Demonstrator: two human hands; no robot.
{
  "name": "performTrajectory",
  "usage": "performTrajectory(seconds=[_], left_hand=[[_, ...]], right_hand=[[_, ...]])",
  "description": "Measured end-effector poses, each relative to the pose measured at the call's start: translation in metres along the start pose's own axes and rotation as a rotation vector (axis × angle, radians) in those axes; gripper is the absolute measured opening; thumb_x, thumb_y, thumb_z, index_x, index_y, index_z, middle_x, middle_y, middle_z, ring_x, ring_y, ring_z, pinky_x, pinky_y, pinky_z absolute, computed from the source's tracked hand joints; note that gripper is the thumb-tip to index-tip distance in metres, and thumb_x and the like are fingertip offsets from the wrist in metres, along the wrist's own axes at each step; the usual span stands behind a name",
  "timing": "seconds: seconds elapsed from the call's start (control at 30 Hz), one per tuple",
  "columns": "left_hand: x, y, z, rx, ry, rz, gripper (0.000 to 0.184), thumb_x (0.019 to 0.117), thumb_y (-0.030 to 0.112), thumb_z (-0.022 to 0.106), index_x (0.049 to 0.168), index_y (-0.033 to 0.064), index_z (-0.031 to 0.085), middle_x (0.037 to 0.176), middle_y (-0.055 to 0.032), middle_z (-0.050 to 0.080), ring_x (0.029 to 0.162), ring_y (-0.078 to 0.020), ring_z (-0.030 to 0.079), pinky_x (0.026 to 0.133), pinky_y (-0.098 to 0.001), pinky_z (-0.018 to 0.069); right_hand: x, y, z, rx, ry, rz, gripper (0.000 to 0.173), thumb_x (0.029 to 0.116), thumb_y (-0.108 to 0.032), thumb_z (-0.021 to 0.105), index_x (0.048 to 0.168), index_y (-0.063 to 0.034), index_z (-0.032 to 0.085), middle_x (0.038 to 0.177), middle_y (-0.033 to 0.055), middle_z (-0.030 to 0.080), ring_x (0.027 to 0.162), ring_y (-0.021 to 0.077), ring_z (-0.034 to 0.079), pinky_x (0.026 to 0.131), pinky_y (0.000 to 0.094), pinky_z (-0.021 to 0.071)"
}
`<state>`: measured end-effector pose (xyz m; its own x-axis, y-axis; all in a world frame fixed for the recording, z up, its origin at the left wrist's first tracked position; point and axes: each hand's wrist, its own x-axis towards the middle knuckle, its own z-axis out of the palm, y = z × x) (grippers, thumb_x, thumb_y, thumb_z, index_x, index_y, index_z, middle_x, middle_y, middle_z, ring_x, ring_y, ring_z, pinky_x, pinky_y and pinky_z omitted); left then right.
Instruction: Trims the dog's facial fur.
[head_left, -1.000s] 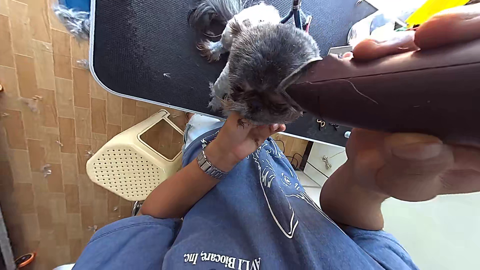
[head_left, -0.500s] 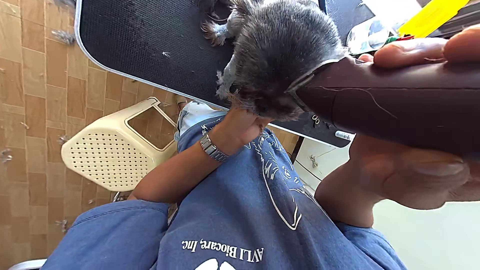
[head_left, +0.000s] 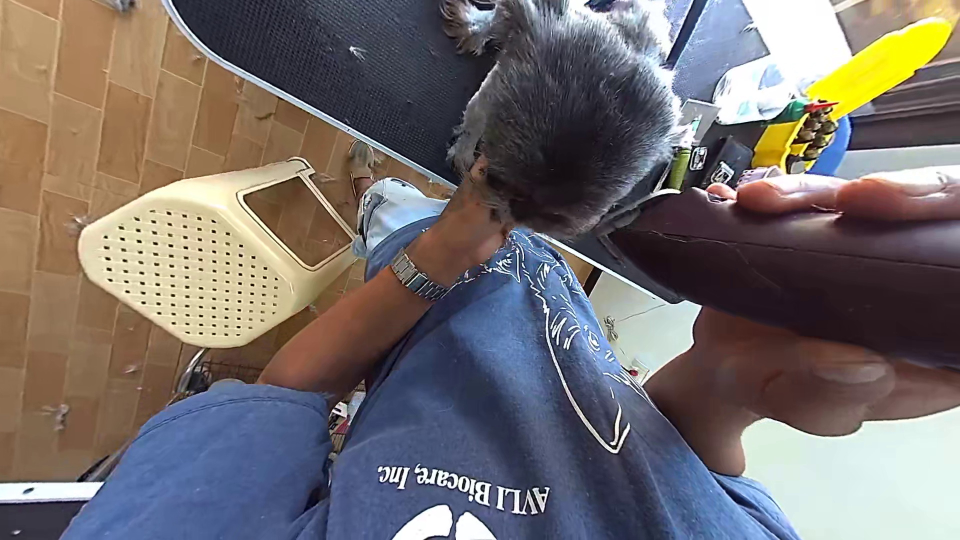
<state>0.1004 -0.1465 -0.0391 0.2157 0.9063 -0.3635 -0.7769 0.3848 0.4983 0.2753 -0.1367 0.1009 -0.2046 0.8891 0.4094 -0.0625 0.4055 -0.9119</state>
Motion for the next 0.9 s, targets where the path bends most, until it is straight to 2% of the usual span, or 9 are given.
performTrajectory(seconds=[0.07, 0.13, 0.2, 0.3, 0.4, 0.5, 0.7, 0.77, 0.9], left_hand=[[-0.001, -0.004, -0.003, 0.027, -0.066, 0.150, 0.025, 0.1004, 0.005, 0.050, 0.112, 0.0264, 0.057, 0.098, 0.0150, 0.069, 0.094, 0.0021, 0.066, 0.082, -0.0206, 0.0567], [0.002, -0.008, -0.004, 0.158, -0.089, 0.368, 0.046, 0.0893, -0.003, 0.060, 0.128, 0.0176, 0.046, 0.110, 0.0145, 0.066, 0.103, 0.0016, 0.064, 0.090, -0.0228, 0.0563], [0.011, -0.012, -0.003, 0.330, -0.070, 0.586, 0.059, 0.0879, -0.008, 0.064, 0.137, -0.0044, 0.031, 0.120, -0.0017, 0.062, 0.112, -0.0062, 0.063, 0.099, -0.0305, 0.0557], [0.018, -0.025, 0.000, 0.506, -0.049, 0.783, 0.079, 0.0807, -0.004, 0.075, 0.140, -0.0173, 0.024, 0.129, -0.0195, 0.060, 0.122, -0.0149, 0.061, 0.106, -0.0347, 0.0517], [0.027, -0.036, 0.002, 0.603, -0.001, 0.897, 0.076, 0.0780, 0.006, 0.082, 0.134, -0.0186, 0.036, 0.125, -0.0255, 0.058, 0.120, -0.0213, 0.061, 0.105, -0.0359, 0.0512], [0.040, -0.032, 0.006, 0.762, 0.052, 1.042, 0.056, 0.0813, 0.015, 0.081, 0.120, -0.0158, 0.054, 0.115, -0.0237, 0.061, 0.113, -0.0236, 0.060, 0.102, -0.0340, 0.0493], [0.065, -0.019, 0.022, 0.982, 0.090, 1.162, 0.022, 0.0871, 0.011, 0.071, 0.097, -0.0094, 0.071, 0.103, -0.0246, 0.063, 0.100, -0.0258, 0.061, 0.089, -0.0327, 0.0508], [0.074, -0.018, 0.022, 0.979, 0.084, 1.204, 0.020, 0.0878, 0.013, 0.072, 0.094, -0.0062, 0.072, 0.106, -0.0256, 0.062, 0.101, -0.0260, 0.061, 0.088, -0.0337, 0.0522], [0.078, -0.012, 0.023, 0.974, 0.041, 1.229, 0.025, 0.0898, 0.017, 0.073, 0.103, -0.0039, 0.072, 0.120, -0.0272, 0.056, 0.115, -0.0273, 0.057, 0.098, -0.0360, 0.0502]], right_hand=[[-0.005, -0.002, -0.008, 0.018, 0.017, 0.032, 0.051, 0.0831, -0.026, 0.084, 0.119, -0.0043, 0.055, 0.117, 0.0124, 0.066, 0.110, 0.0332, 0.068, 0.097, 0.0510, 0.0580], [-0.008, -0.005, -0.016, 0.031, 0.031, 0.045, 0.053, 0.0839, -0.028, 0.082, 0.120, -0.0026, 0.054, 0.117, 0.0140, 0.065, 0.109, 0.0331, 0.067, 0.098, 0.0503, 0.0571], [-0.010, -0.009, -0.021, 0.020, 0.057, 0.025, 0.052, 0.0847, -0.028, 0.082, 0.121, -0.0025, 0.054, 0.116, 0.0144, 0.066, 0.107, 0.0326, 0.068, 0.096, 0.0500, 0.0586], [-0.013, -0.012, -0.029, 0.017, 0.073, 0.018, 0.046, 0.0869, -0.028, 0.078, 0.121, -0.0052, 0.056, 0.118, 0.0126, 0.066, 0.108, 0.0311, 0.067, 0.097, 0.0494, 0.0576], [-0.017, -0.012, -0.038, 0.011, 0.063, -0.005, 0.046, 0.0885, -0.028, 0.077, 0.123, -0.0066, 0.056, 0.123, 0.0128, 0.065, 0.112, 0.0319, 0.066, 0.098, 0.0501, 0.0565], [-0.021, -0.012, -0.045, 0.029, 0.084, -0.041, 0.044, 0.0890, -0.025, 0.076, 0.123, -0.0065, 0.057, 0.125, 0.0132, 0.064, 0.113, 0.0320, 0.065, 0.099, 0.0501, 0.0557], [-0.023, -0.009, -0.064, -0.009, 0.168, -0.100, 0.035, 0.0925, -0.022, 0.071, 0.121, -0.0075, 0.056, 0.124, 0.0129, 0.063, 0.115, 0.0322, 0.064, 0.100, 0.0507, 0.0550], [-0.021, -0.005, -0.068, 0.000, 0.211, -0.114, 0.037, 0.0926, -0.019, 0.071, 0.122, -0.0073, 0.052, 0.124, 0.0139, 0.062, 0.115, 0.0330, 0.064, 0.100, 0.0515, 0.0555], [-0.008, 0.010, -0.073, -0.051, 0.216, -0.213, 0.046, 0.0913, -0.020, 0.075, 0.125, -0.0010, 0.051, 0.124, 0.0199, 0.062, 0.114, 0.0377, 0.065, 0.098, 0.0549, 0.0559]])
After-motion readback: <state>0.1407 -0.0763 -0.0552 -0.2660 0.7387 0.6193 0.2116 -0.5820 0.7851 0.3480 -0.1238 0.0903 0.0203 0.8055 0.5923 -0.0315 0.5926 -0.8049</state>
